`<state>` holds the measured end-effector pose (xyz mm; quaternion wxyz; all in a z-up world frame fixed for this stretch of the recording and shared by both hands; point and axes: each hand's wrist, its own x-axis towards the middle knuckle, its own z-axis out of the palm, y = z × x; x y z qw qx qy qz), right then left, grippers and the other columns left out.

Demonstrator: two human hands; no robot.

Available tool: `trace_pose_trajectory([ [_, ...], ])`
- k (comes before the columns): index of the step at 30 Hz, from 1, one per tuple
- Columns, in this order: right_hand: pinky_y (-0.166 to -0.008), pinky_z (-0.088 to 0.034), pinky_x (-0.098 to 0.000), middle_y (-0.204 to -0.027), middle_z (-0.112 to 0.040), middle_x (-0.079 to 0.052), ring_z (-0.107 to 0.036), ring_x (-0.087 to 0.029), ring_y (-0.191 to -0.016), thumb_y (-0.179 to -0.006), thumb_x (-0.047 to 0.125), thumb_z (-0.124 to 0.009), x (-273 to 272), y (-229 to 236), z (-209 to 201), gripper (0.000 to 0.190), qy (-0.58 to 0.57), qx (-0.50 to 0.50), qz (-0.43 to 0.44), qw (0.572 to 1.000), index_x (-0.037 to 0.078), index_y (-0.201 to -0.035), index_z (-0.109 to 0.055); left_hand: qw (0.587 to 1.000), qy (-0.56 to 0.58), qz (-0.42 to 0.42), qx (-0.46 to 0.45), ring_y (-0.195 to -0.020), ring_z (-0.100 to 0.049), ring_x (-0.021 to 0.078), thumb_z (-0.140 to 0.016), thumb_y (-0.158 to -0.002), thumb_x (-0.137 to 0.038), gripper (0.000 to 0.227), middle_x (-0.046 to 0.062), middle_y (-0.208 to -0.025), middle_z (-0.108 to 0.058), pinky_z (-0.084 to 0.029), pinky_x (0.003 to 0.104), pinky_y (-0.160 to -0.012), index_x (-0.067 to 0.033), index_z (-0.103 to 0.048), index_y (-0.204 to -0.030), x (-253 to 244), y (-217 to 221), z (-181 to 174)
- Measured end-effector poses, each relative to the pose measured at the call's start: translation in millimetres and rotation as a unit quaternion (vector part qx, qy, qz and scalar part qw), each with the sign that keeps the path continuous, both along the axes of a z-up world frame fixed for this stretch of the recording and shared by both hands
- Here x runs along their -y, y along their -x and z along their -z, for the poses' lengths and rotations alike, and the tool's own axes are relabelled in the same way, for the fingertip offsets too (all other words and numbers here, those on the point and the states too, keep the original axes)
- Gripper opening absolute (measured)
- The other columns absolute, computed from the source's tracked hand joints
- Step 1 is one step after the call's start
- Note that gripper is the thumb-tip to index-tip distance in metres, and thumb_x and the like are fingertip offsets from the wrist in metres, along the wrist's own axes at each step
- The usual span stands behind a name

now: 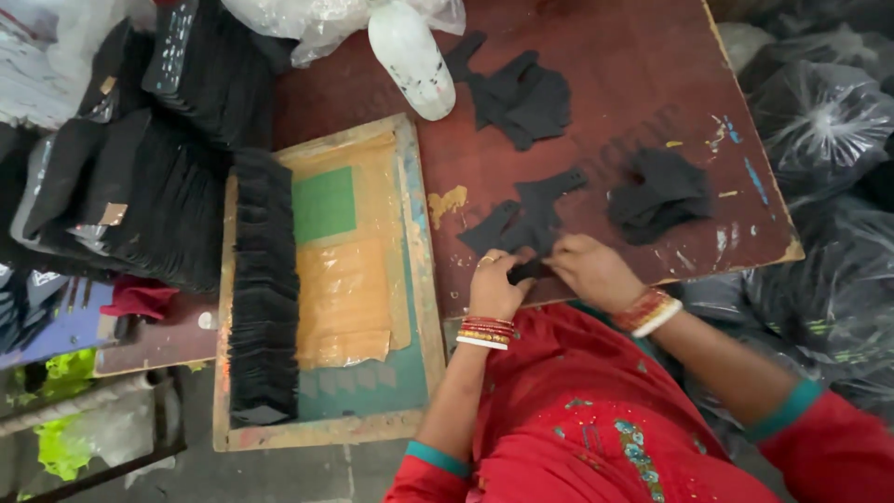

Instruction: The person folds black fabric items, likely socks or underwear, on a wooden table. They pick up items from a pile, fold them by hand, and place them into a wooden tray. The camera angle is unstable and frequently shifts, obscuring the view of the hands and workspace.

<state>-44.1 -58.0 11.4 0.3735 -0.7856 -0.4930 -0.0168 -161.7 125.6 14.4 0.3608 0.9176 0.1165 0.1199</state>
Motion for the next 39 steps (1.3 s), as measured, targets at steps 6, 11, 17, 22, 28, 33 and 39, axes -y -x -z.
trace_pose_trajectory([
  [6,-0.078,-0.052,-0.0438,-0.092,-0.062,-0.012,-0.061,-0.034,-0.089,-0.092,0.015,-0.063,-8,8,2,0.012,0.049,0.079,-0.028,0.995,0.005,-0.095,-0.069,0.999,0.019,-0.02,-0.025,-0.1,-0.065,0.0361,-0.088,-0.068,-0.019,0.038,0.016,-0.101,-0.067,-0.054,0.043,-0.087,-0.0079,-0.076,-0.103,-1,0,1],
  [11,-0.076,-0.051,-0.0436,-0.092,-0.064,-0.011,-0.062,-0.032,-0.087,-0.088,0.013,-0.063,39,31,16,0.016,0.049,0.05,-0.027,0.997,0.006,-0.099,-0.073,1.0,0.022,-0.02,-0.009,-0.098,-0.067,0.0348,-0.086,-0.069,-0.018,0.033,0.014,-0.1,-0.068,-0.056,0.042,-0.085,-0.0088,-0.078,-0.1,5,2,-4],
  [17,-0.081,-0.055,-0.0387,-0.102,-0.069,-0.011,-0.069,-0.03,-0.095,-0.089,0.012,-0.072,113,34,-16,0.018,-0.029,-0.074,0.173,0.982,0.009,-0.106,-0.077,0.995,-0.026,0.002,0.097,-0.098,-0.066,0.0365,-0.086,-0.072,-0.021,0.034,0.014,-0.102,-0.067,-0.054,0.045,-0.085,-0.0049,-0.075,-0.1,37,-42,-40],
  [22,-0.083,-0.055,-0.0392,-0.106,-0.069,-0.012,-0.069,-0.031,-0.097,-0.087,0.011,-0.073,126,40,-18,0.023,-0.016,-0.064,0.247,0.967,0.01,-0.11,-0.077,0.985,0.066,0.034,0.159,-0.095,-0.067,0.0342,-0.087,-0.071,-0.033,0.046,0.016,-0.102,-0.067,-0.056,0.043,-0.083,-0.0035,-0.073,-0.103,88,-138,-48],
  [28,-0.086,-0.055,-0.0369,-0.108,-0.072,-0.007,-0.07,-0.026,-0.099,-0.089,0.013,-0.073,144,34,-25,0.022,-0.029,-0.06,0.255,0.965,0.013,-0.111,-0.077,0.993,-0.078,0.04,0.077,-0.1,-0.07,0.0312,-0.07,-0.094,-0.028,0.021,0.01,-0.102,-0.072,-0.057,0.043,-0.092,-0.0147,-0.076,-0.11,-2,-124,11],
  [33,-0.084,-0.055,-0.0362,-0.107,-0.072,-0.008,-0.07,-0.027,-0.098,-0.089,0.013,-0.074,114,16,-24,0.022,-0.03,-0.048,0.221,0.974,0.012,-0.11,-0.078,0.984,-0.136,-0.026,-0.116,-0.097,-0.068,0.0377,-0.081,-0.08,-0.046,0.05,0.018,-0.106,-0.067,-0.055,0.048,-0.082,-0.0052,-0.071,-0.106,12,-61,-33],
  [39,-0.08,-0.056,-0.0354,-0.103,-0.072,-0.009,-0.071,-0.027,-0.093,-0.088,0.01,-0.072,60,2,-42,0.019,-0.037,-0.093,0.126,0.987,0.009,-0.107,-0.078,0.989,-0.144,0.027,0.023,-0.108,-0.063,0.0391,-0.071,-0.085,-0.015,0.041,0.016,-0.122,-0.064,-0.053,0.047,-0.091,-0.0079,-0.071,-0.125,17,-3,-3],
])
